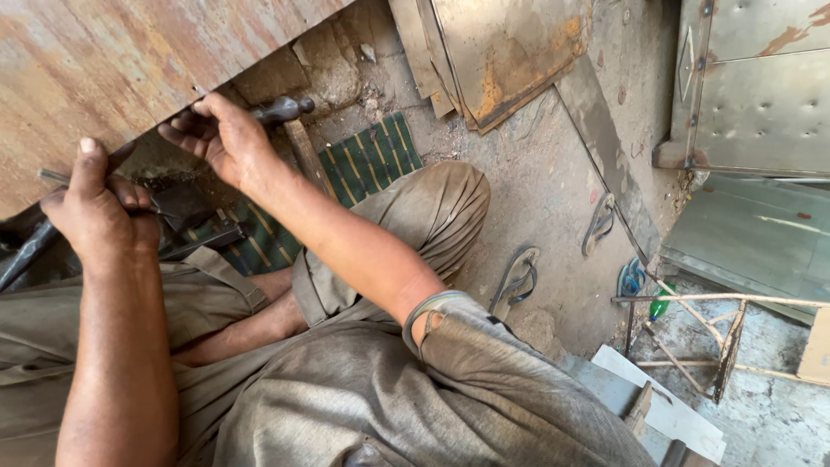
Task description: The person sits on the floor and uses a hammer and chisel to repeatedly strike a large, rusty metal sheet. They adjust the sheet's position several times to work on different areas, continuing the hammering process throughout the clip.
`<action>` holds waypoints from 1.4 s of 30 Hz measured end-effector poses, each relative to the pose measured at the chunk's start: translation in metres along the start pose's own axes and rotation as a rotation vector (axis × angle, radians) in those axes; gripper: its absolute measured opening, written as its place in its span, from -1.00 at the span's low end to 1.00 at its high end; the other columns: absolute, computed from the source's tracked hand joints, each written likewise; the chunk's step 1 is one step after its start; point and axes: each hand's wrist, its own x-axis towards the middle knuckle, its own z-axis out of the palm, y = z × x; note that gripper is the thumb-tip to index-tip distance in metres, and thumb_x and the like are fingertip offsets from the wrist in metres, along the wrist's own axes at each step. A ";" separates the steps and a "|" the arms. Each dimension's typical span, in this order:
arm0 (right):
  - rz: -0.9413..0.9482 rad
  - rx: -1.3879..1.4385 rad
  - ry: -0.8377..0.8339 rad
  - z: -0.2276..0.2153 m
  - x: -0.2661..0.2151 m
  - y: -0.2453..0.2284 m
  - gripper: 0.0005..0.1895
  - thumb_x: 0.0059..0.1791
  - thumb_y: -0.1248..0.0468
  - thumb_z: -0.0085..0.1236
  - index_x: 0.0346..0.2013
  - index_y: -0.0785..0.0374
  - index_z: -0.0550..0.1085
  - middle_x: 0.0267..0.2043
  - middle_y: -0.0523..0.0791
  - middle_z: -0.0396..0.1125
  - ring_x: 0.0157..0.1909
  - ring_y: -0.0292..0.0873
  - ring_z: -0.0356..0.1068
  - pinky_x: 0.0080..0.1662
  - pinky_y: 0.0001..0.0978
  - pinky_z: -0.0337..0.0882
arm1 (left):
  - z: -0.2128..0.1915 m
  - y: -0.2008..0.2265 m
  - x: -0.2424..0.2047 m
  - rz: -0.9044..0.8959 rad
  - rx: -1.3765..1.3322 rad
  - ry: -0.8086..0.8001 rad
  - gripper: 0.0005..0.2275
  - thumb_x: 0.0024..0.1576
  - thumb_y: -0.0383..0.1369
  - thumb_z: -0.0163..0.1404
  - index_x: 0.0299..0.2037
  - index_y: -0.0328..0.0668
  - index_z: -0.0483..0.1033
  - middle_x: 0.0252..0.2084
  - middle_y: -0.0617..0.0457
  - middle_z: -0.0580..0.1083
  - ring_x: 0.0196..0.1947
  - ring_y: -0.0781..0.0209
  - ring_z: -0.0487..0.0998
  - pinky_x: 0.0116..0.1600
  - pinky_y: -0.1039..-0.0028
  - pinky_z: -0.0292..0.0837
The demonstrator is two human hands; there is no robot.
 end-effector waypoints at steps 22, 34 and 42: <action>-0.091 0.009 -0.120 0.000 -0.028 -0.034 -0.84 0.04 0.25 0.20 -0.19 0.29 0.49 -0.24 -0.07 0.48 -0.17 -0.13 0.54 -0.06 -0.17 0.62 | 0.011 0.005 -0.005 -0.024 -0.041 -0.007 -0.81 0.36 -0.51 0.17 -0.09 -0.53 0.40 -0.35 -0.14 0.51 -0.64 0.26 0.34 -0.53 0.42 0.26; -0.197 -0.203 0.175 0.001 -0.009 0.000 -0.73 0.10 0.19 0.24 -0.25 0.31 0.37 -0.34 -0.07 0.37 -0.34 -0.09 0.50 -0.32 -0.15 0.63 | 0.012 0.006 -0.007 -0.026 -0.006 -0.032 -0.79 0.42 -0.50 0.17 -0.20 -0.43 0.39 -0.40 -0.09 0.43 -0.62 0.22 0.33 -0.49 0.37 0.27; 0.067 -0.314 -0.038 0.001 -0.038 -0.053 -0.67 0.02 0.14 0.25 -0.20 0.40 0.47 -0.33 0.09 0.49 -0.38 -0.04 0.54 -0.32 -0.19 0.61 | -0.053 -0.014 0.040 -0.041 -0.052 0.095 -0.81 0.40 -0.51 0.14 -0.23 -0.33 0.39 -0.45 -0.06 0.38 -0.63 0.22 0.30 -0.50 0.42 0.22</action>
